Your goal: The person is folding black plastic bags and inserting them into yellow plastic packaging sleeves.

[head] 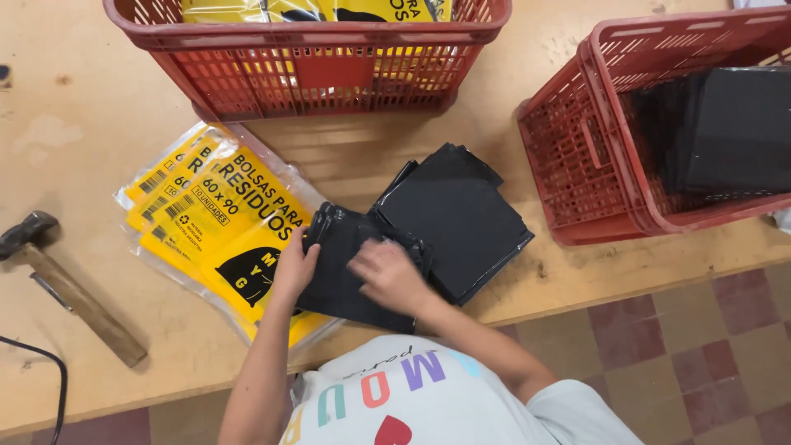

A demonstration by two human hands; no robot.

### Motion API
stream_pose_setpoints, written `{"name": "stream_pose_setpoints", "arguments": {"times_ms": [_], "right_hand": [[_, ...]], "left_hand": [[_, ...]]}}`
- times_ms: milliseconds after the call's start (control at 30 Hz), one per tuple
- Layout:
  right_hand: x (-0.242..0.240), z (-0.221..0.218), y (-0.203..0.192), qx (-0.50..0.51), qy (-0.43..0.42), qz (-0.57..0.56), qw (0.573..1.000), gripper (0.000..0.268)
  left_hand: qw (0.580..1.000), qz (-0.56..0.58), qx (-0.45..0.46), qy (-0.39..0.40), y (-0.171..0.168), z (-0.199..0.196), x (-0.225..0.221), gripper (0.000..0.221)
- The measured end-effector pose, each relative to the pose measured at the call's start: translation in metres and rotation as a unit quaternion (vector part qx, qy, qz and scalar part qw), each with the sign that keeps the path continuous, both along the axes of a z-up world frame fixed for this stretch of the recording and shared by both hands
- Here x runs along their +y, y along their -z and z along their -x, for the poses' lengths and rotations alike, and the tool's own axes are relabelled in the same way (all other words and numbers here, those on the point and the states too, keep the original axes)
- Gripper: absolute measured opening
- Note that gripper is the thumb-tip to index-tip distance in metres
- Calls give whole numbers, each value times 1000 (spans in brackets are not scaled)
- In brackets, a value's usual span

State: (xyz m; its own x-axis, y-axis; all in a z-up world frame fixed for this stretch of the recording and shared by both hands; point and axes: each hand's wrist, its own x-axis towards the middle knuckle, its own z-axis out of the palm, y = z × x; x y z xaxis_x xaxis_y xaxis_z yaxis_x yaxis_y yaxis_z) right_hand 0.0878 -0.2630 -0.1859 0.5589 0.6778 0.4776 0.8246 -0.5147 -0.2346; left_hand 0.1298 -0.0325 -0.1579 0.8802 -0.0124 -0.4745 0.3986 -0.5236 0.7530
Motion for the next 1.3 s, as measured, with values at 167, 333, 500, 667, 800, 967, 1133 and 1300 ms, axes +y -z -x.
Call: {"name": "stream_pose_setpoints", "arguments": {"times_ms": [167,333,500,667,800,967,1133,1300], "right_hand": [[-55,-1,12,8,188,98,977,55],[-65,1,13,-21,272,48,961,38],[-35,11,-34,9,275,-51,960,12],[-8,3,-57,529,46,-368,763,66],[16,-18,-48,681,41,-490,542,85],[32,-37,30,773,237,-369,458,73],[30,-45,46,754,278,-342,487,41],[31,-57,26,708,269,-256,601,39]], "left_hand": [[996,17,-62,-54,-15,19,-1,29],[995,43,-92,-26,34,11,0,27],[971,86,-195,-106,-60,32,-9,15],[796,-79,-601,-7,-138,65,-9,10],[705,-254,-661,33,-113,87,-29,9],[860,-167,-443,188,-9,122,-20,13],[934,-252,-250,30,-8,122,20,22],[952,-291,-88,20,-22,111,39,33]]}}
